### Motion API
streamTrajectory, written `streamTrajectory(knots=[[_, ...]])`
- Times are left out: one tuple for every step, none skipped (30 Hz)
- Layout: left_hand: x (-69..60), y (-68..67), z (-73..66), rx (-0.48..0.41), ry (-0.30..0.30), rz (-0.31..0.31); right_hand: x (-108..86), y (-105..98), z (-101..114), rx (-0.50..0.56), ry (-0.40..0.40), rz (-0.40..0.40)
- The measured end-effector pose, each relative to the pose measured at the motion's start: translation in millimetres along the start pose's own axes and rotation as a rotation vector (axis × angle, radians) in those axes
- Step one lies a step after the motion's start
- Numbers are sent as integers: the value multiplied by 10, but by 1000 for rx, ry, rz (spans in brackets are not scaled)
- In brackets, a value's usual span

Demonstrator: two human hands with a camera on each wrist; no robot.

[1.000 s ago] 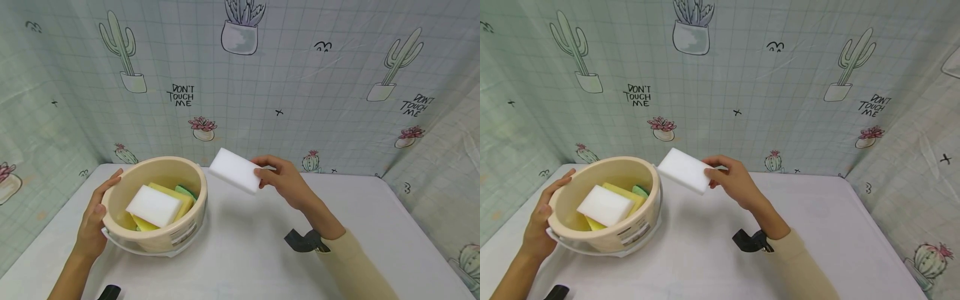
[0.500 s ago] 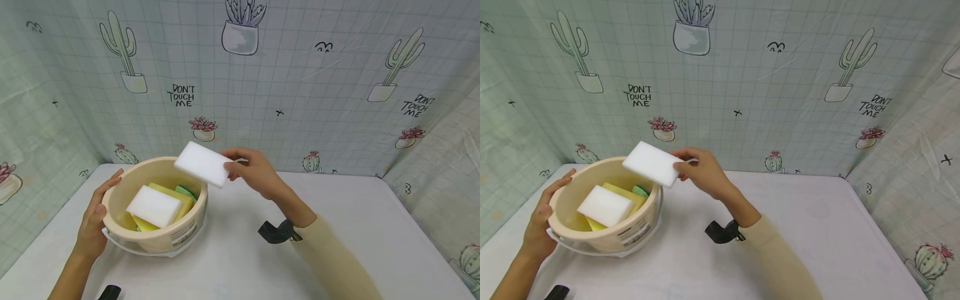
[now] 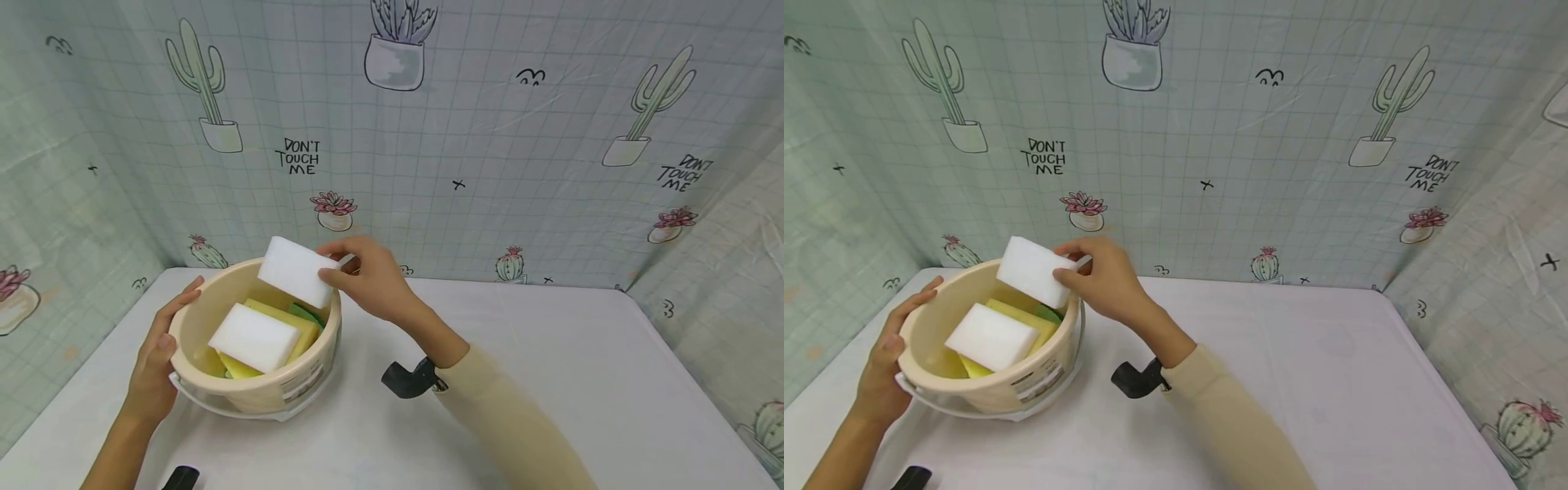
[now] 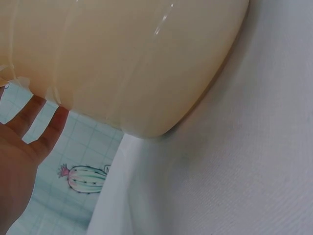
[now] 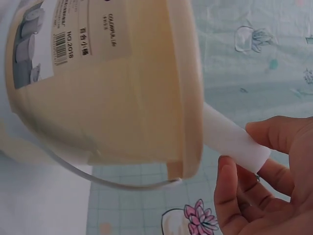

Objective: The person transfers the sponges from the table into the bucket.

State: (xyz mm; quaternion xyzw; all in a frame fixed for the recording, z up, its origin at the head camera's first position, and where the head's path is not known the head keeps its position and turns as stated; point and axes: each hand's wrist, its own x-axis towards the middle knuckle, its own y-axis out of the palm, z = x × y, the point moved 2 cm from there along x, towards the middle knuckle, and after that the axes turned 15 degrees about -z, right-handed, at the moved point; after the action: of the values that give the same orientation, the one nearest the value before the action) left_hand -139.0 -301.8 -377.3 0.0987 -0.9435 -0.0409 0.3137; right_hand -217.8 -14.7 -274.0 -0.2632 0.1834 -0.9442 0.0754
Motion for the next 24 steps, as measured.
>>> streamTrajectory(knots=[[1, 1, 1, -4, -1, 1, 1, 26, 3, -18, -15, -1], [0, 1, 1, -5, -2, 1, 2, 53, 5, -35, -31, -1], [1, 1, 2, -6, -3, 2, 4, 79, 9, -47, -48, 1], [0, 1, 3, -9, -3, 3, 5, 103, 16, -58, -67, 7], [0, 1, 3, -11, -3, 4, 7, 125, 23, -70, -89, 11], [-1, 0, 4, -12, -5, 5, 11, 148, 27, -85, -109, 15], [-2, -1, 6, -14, -7, 5, 16, 170, 28, -97, -127, 19], [-2, -3, 7, -14, -7, 5, 21, 189, 32, -104, -142, 23], [-2, -4, 7, -17, -8, 4, 26, 207, 35, -111, -156, 26], [-3, -6, 8, -15, -9, 3, 31, 224, 36, -120, -165, 28], [-3, -8, 8, -13, -10, 2, 37, 240, 35, -128, -168, 29], [-2, -10, 9, -12, -10, 2, 42, 256, 31, -134, -167, 30], [-2, -12, 9, -12, -10, 1, 46, 270, 28, -142, -166, 29], [-1, -14, 10, -10, -9, 1, 49, 285, 23, -151, -164, 29], [0, -15, 10, -8, -9, 1, 53, 300, 16, -166, -163, 29], [1, -16, 11, -5, -8, 1, 54, 315, 9, -177, -161, 32], [1, -17, 11, -5, -8, 1, 55, 330, 1, -186, -158, 37], [1, -17, 10, -7, -8, 2, 57, 346, -9, -195, -154, 43], [1, -17, 8, -6, -9, 2, 56, 358, -16, -207, -152, 50], [0, -17, 6, -2, -8, 2, 55, 368, -20, -217, -149, 62], [0, -16, 4, 2, -7, 2, 54, 377, -28, -231, -144, 76], [0, -16, 1, 7, -5, 0, 54, 382, -31, -240, -140, 89], [0, -14, -1, 8, -5, 0, 53, 383, -33, -252, -136, 102], [1, -13, -4, 11, -2, 0, 53, 380, -32, -263, -133, 113]])
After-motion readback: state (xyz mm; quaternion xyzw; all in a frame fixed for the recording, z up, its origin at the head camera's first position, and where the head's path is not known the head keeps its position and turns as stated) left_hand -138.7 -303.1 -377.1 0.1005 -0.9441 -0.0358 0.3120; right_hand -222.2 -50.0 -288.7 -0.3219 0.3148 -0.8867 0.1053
